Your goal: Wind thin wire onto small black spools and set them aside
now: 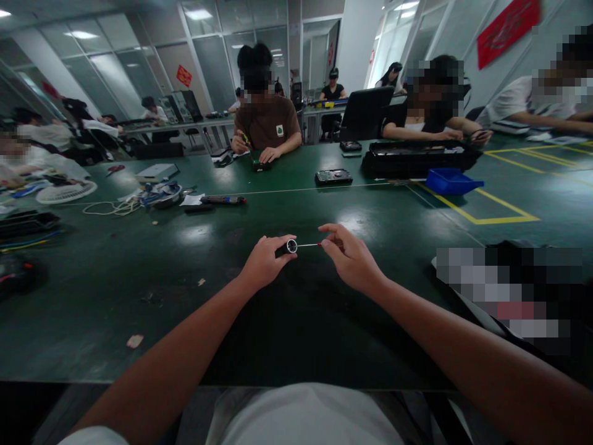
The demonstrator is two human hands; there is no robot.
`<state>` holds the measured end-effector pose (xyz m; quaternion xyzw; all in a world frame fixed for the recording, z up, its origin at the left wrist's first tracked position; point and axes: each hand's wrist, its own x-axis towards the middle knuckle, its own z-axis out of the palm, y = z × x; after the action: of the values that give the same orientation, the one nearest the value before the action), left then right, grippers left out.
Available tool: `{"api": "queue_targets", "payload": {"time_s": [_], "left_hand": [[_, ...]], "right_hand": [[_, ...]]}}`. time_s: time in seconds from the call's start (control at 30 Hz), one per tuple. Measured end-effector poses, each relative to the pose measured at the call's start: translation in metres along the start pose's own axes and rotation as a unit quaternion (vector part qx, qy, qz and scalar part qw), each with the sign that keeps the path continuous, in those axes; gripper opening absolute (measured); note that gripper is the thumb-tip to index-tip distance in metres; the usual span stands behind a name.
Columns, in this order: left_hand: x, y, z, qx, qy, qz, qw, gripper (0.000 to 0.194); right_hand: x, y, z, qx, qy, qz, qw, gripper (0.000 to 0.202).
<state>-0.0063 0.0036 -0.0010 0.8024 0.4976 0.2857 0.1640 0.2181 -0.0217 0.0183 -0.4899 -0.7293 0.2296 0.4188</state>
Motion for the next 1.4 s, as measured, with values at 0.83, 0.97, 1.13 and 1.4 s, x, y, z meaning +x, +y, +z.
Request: {"api": "queue_targets", "payload": {"time_s": [0.83, 0.97, 1.13, 1.4], "left_hand": [[0.0004, -0.0038, -0.0011, -0.004, 0.014, -0.002, 1.000, 0.040], [0.0005, -0.0057, 0.0002, -0.006, 0.005, 0.004, 1.000, 0.041], [0.0008, -0.0070, 0.0018, -0.003, -0.003, 0.011, 1.000, 0.040], [0.0003, -0.0030, -0.0001, -0.001, -0.005, 0.002, 1.000, 0.040]], "right_hand": [[0.0005, 0.0025, 0.0034, -0.002, -0.012, -0.012, 1.000, 0.019], [0.0013, 0.0043, 0.0030, 0.007, -0.039, 0.026, 0.999, 0.034], [0.0004, 0.0055, 0.0029, 0.019, -0.015, 0.008, 1.000, 0.024], [0.0014, 0.0089, 0.0054, 0.065, -0.019, 0.030, 0.997, 0.028]]}}
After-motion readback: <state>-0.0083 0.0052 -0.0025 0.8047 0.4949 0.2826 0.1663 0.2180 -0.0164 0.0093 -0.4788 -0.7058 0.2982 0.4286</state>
